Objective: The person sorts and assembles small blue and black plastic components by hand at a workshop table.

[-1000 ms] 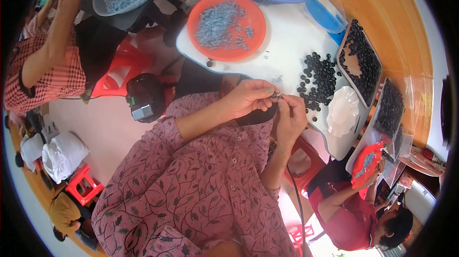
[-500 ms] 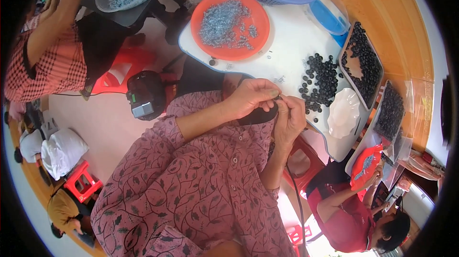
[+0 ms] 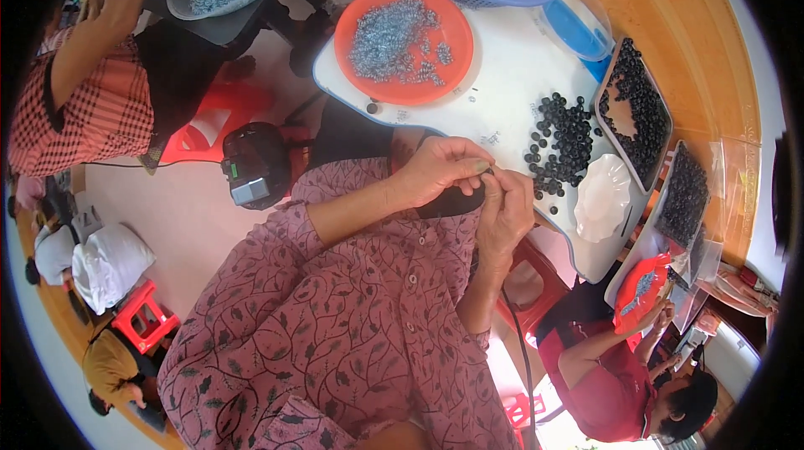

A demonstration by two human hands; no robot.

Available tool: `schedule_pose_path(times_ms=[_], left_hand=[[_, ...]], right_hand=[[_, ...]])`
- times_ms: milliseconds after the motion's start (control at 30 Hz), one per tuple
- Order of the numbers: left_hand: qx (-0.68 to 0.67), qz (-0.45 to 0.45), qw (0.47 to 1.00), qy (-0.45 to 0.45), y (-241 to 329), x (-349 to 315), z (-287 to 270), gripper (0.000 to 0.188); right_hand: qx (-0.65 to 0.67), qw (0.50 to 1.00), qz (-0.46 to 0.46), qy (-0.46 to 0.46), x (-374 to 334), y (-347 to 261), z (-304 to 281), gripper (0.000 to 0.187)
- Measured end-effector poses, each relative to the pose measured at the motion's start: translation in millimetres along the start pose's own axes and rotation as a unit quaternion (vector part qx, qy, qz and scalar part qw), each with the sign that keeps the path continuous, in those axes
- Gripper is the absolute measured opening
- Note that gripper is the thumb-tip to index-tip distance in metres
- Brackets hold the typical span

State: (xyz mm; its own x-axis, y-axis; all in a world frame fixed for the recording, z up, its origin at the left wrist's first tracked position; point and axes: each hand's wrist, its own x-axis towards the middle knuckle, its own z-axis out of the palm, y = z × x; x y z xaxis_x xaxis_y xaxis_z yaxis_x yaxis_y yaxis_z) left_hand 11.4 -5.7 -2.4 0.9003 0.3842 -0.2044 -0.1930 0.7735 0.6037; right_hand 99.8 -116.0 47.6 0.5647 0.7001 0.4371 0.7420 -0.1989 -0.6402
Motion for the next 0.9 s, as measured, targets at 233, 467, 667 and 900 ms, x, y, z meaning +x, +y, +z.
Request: schedule_pose_path(times_ms=[233, 467, 667, 900], left_hand=[[-0.004, -0.003, 1.0, 0.023, 1, 1, 1, 0.019], [-0.072, -0.037, 0.997, 0.012, 3, 1, 2, 0.022], [-0.108, -0.048, 0.993, 0.004, 2, 2, 2, 0.022], [-0.157, -0.069, 0.985, -0.009, 1, 2, 0, 0.023]], right_hand=[[0.058, 0.996, 0.061, 0.001, -4, -1, 3, 0.018], [0.215, 0.957, 0.192, 0.046, -14, 5, 10, 0.012], [0.276, 0.931, 0.233, 0.058, -18, 8, 13, 0.009], [0.316, 0.912, 0.251, 0.068, -18, 3, 14, 0.007]])
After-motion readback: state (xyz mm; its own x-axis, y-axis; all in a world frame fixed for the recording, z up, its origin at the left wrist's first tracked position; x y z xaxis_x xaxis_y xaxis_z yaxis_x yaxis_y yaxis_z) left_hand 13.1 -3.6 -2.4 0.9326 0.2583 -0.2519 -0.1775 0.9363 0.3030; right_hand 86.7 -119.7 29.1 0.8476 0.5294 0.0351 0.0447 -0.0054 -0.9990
